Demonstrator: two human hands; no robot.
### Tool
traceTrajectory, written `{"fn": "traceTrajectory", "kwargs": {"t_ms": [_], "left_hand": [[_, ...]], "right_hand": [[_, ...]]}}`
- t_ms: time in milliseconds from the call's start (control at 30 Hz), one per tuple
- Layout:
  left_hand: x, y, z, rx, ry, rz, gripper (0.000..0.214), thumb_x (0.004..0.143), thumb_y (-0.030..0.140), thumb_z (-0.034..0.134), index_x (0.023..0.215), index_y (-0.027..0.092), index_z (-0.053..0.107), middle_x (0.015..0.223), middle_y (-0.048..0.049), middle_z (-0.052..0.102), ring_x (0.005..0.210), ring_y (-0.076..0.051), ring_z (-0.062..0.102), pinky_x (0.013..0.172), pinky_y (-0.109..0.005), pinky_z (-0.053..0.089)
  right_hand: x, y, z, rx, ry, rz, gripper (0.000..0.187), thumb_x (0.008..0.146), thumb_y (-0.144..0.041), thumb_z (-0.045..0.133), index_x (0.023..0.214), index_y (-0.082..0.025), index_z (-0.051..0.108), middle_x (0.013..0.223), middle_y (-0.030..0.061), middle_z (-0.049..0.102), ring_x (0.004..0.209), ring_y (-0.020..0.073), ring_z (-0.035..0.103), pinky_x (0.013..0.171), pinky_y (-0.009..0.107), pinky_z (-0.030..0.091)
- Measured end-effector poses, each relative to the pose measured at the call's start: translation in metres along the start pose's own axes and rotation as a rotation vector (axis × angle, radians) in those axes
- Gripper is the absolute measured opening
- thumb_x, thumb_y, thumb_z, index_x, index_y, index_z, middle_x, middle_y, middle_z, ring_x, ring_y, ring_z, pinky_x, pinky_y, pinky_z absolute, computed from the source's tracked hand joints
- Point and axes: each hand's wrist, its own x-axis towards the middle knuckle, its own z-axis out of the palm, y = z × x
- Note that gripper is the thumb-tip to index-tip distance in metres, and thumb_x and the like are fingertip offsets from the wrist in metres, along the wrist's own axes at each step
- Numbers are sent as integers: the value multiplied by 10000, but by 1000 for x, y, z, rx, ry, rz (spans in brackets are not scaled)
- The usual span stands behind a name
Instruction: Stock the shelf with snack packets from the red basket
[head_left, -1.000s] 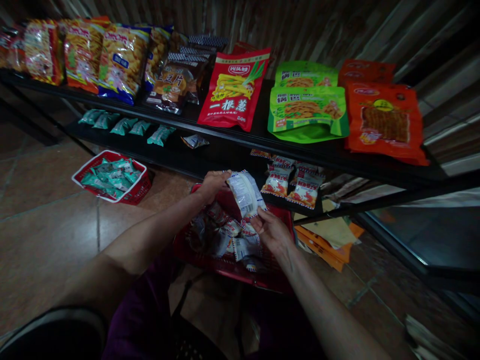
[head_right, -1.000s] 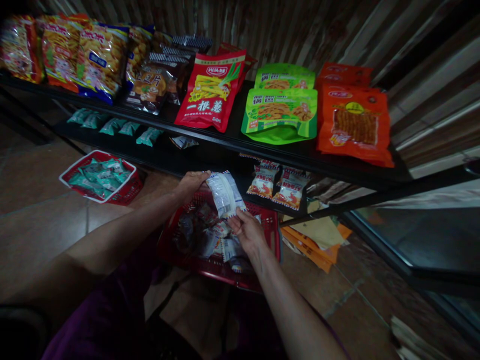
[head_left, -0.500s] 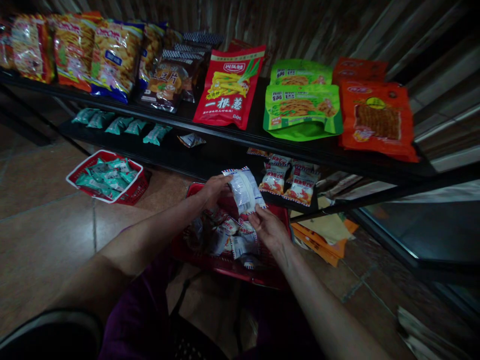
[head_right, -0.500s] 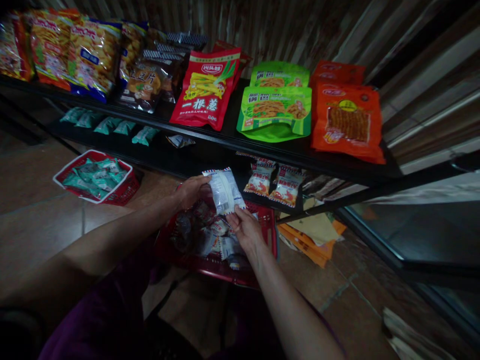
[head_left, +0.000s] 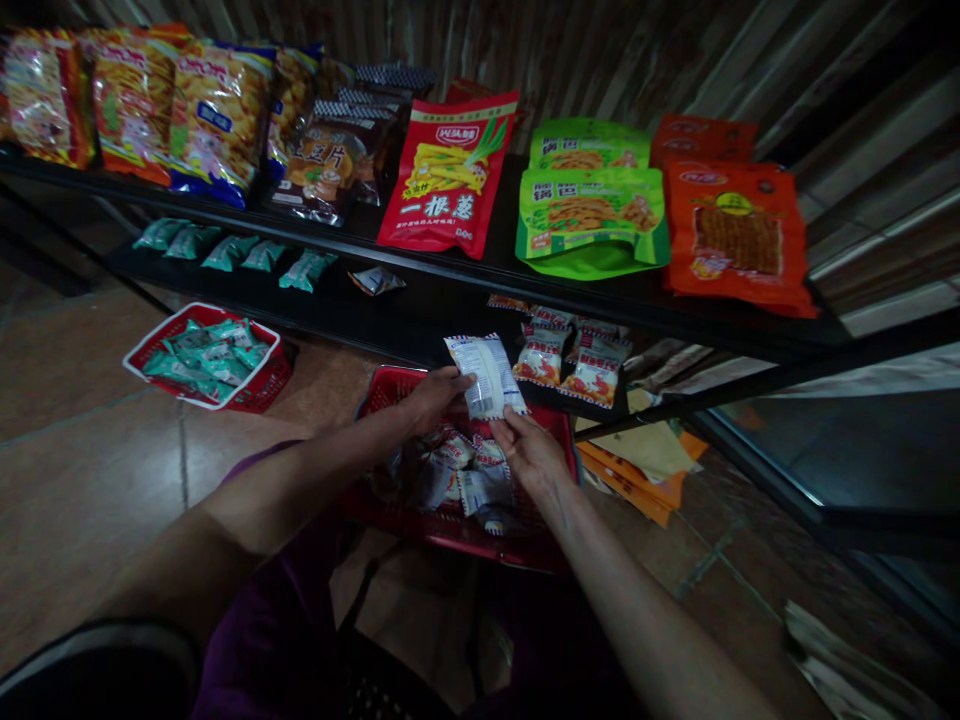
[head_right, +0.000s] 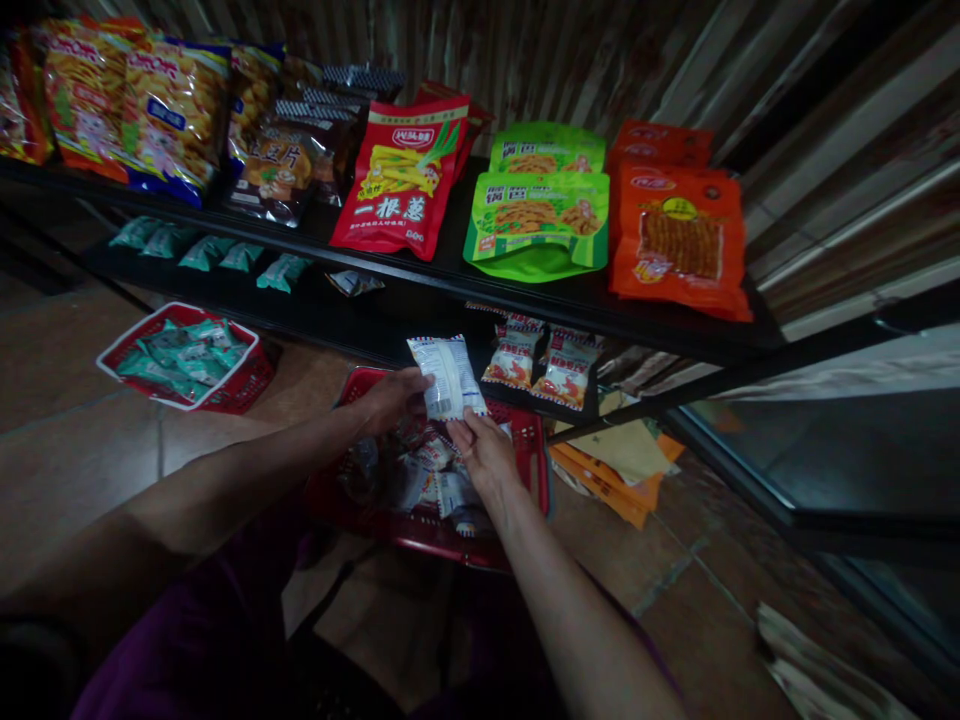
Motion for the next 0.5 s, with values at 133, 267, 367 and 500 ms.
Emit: {"fn": "traceTrajectory", "kwargs": {"t_ms": [133, 267, 367, 500], "left_hand": [[-1, -3, 3, 10, 66, 6, 53, 780, 93, 536, 790, 115, 583, 707, -19, 609, 618, -102, 564, 607, -219, 464], [-2, -4, 3, 55, 80, 19, 88, 788, 89, 508, 738, 127, 569, 593, 19, 548, 487, -67, 462, 507, -184, 378], [0, -4, 1, 88, 104, 11, 91, 788, 94, 506, 737, 136, 569, 578, 25, 537, 490, -77, 466, 521, -197, 380], [0, -5, 2, 77, 126, 4, 111, 808, 108, 501, 730, 133, 576, 608, 13, 566, 538, -86, 502, 579, -207, 413]], "right_hand": [[-3, 1, 0, 8, -11, -7, 162, 748, -14, 642, 684, -148, 575, 628, -8, 650, 568, 80, 630, 584, 164, 582], [-5, 2, 1, 9, -16, -9, 155, 752, -13, 634, 692, -145, 579, 637, -3, 654, 563, 81, 628, 585, 168, 584], [-5, 3, 2, 16, -26, -9, 153, 747, -11, 637, 703, -146, 580, 642, -4, 657, 566, 84, 632, 593, 176, 588], [-3, 2, 4, 19, -18, -8, 148, 770, -10, 612, 717, -145, 581, 635, -5, 655, 573, 80, 639, 598, 163, 582]]}}
